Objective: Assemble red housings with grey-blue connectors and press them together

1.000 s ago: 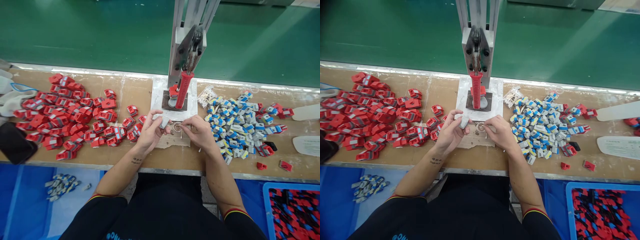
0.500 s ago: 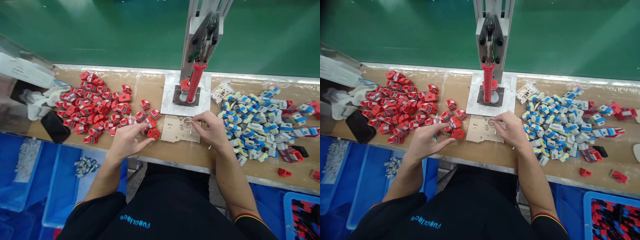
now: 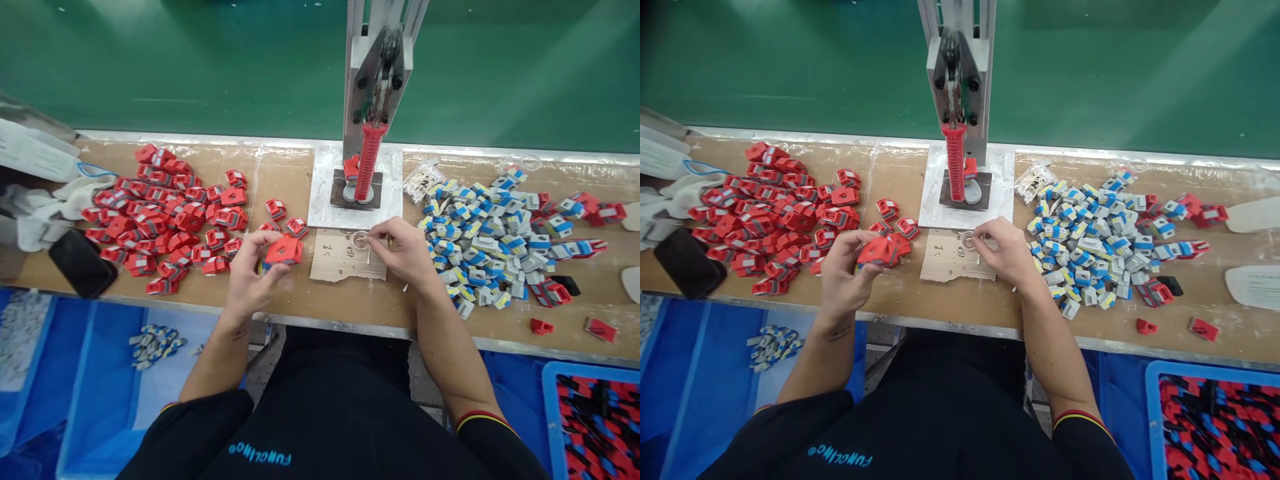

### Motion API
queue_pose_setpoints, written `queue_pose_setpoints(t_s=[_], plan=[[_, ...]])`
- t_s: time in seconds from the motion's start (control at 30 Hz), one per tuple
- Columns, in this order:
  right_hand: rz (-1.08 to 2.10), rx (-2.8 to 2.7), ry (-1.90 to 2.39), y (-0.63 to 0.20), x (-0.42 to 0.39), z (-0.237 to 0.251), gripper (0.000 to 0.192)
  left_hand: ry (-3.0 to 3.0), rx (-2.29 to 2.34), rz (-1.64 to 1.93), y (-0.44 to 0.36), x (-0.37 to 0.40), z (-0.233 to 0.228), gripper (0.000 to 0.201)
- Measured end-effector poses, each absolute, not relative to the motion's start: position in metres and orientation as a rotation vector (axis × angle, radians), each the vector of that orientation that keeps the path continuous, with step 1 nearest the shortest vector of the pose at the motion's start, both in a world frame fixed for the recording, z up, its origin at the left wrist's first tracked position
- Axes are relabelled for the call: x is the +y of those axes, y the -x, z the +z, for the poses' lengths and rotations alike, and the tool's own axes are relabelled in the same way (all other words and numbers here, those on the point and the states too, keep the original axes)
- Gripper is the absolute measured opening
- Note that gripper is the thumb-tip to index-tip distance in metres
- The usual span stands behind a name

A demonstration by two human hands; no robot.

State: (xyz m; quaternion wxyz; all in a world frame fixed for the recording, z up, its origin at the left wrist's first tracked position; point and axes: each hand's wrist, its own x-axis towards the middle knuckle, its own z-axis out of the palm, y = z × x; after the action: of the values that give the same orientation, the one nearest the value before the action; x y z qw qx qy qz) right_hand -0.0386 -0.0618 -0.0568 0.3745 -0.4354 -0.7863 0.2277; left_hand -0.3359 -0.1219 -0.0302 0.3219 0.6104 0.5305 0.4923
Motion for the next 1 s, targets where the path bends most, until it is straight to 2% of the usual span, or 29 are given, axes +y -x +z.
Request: queue_pose_setpoints(t_s=[0.1,0.2,0.4,0.63,0.77,1.0], plan=[[0.590,-2.006,1.118,0.039,-0.061,-0.058,0.009,-1.217,1.134,1.314,0.311,-0.094,-0.026,0.061],[0.583,-1.984,1.106,0.039,-0.060,-0.058,0.009,-0.993,0.977,1.259,0.290,-0.064,-0.018,0.058],[0.553,-1.967,1.085,0.038,-0.060,-0.057,0.011,-0.706,0.881,1.121,0.274,-0.045,-0.010,0.030],[0.533,-1.998,1.082,0.039,-0.062,-0.055,0.013,-0.556,0.945,1.063,0.275,-0.053,-0.015,0.047],[0.558,-1.945,1.062,0.039,-0.063,-0.053,0.014,-0.529,0.951,1.069,0.277,-0.052,-0.016,0.048],[0.713,-1.424,0.874,0.037,-0.070,-0.045,0.010,-0.595,0.904,0.850,0.269,-0.061,-0.017,0.047]])
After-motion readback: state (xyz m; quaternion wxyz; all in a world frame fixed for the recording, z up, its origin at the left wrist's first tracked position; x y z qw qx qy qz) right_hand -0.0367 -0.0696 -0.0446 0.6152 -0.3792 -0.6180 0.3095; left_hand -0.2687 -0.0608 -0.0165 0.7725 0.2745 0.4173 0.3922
